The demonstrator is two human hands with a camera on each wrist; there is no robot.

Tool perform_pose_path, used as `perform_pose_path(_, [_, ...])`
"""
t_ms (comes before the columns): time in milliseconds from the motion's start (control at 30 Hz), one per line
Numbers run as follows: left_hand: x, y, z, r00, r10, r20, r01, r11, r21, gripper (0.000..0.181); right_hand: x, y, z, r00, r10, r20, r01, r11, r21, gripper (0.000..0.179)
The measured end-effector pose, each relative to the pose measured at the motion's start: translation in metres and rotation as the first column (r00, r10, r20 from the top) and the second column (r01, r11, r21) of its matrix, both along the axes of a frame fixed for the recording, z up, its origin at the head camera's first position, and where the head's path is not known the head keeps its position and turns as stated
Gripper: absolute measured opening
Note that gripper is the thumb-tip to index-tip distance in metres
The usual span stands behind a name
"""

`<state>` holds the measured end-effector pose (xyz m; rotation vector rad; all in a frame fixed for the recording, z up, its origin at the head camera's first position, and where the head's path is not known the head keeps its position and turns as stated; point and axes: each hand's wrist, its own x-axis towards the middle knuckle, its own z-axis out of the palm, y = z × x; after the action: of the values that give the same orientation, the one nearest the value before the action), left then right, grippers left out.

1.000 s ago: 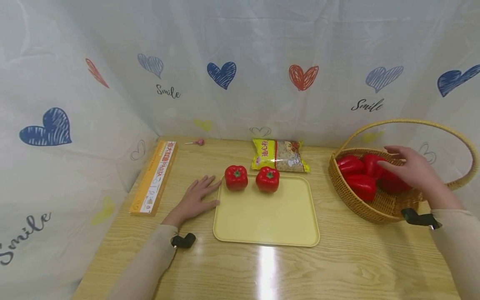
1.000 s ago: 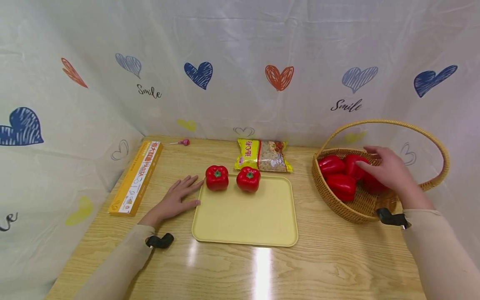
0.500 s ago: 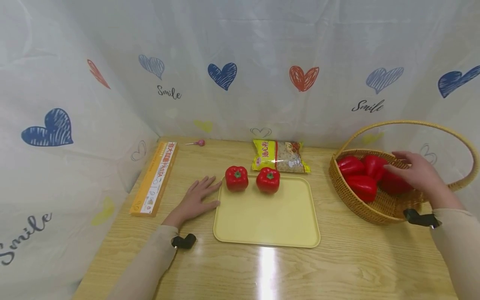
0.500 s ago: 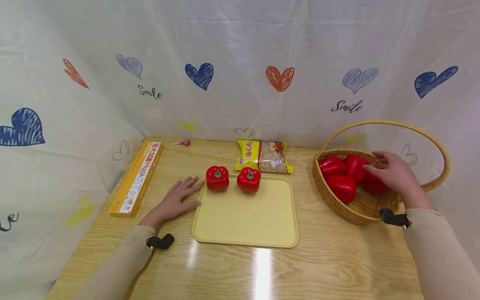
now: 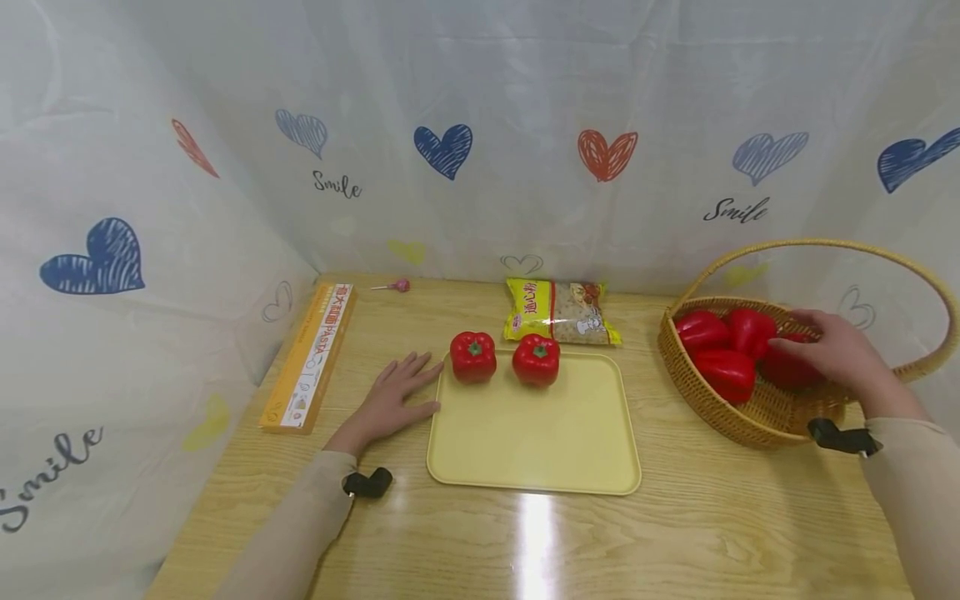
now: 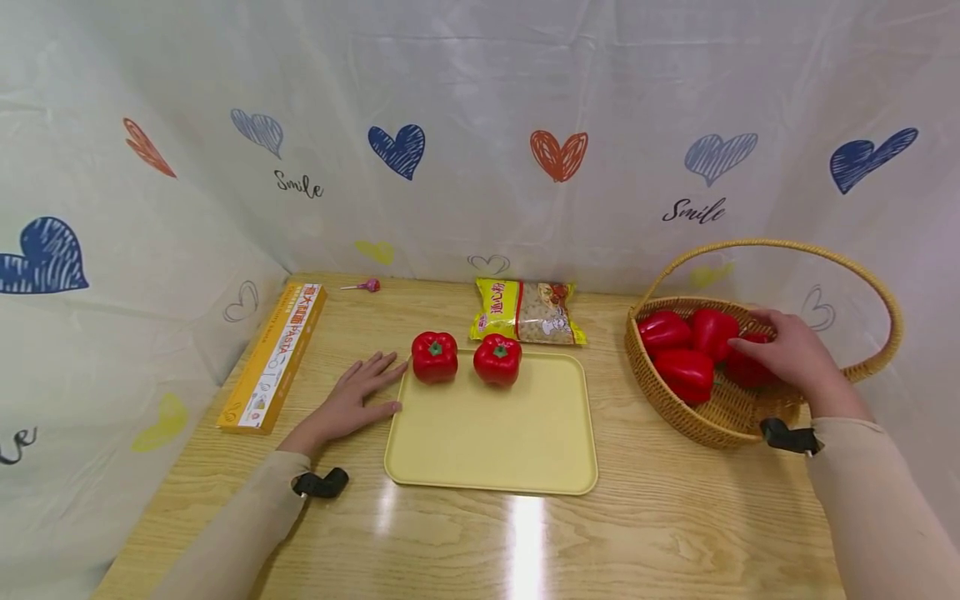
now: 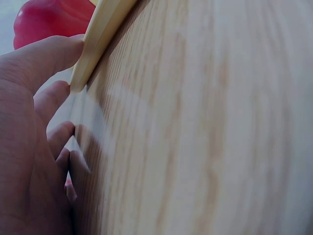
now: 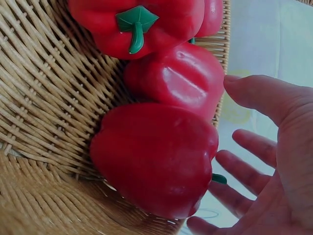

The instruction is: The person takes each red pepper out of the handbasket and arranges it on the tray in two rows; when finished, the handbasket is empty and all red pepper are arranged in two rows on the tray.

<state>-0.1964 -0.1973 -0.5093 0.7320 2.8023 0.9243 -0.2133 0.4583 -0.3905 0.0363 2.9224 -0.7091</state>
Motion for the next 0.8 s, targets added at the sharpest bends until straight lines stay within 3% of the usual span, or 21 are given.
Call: perform_pose_path(800, [-0.0016,-0.0005,-0.0029,1.000,-0.001,-0.003,0.001,1.000,-0.005,0.070,0.0005,0.0025,0.0035,0.994,0.031,0.107,-0.037,0.998,0.054,0.085])
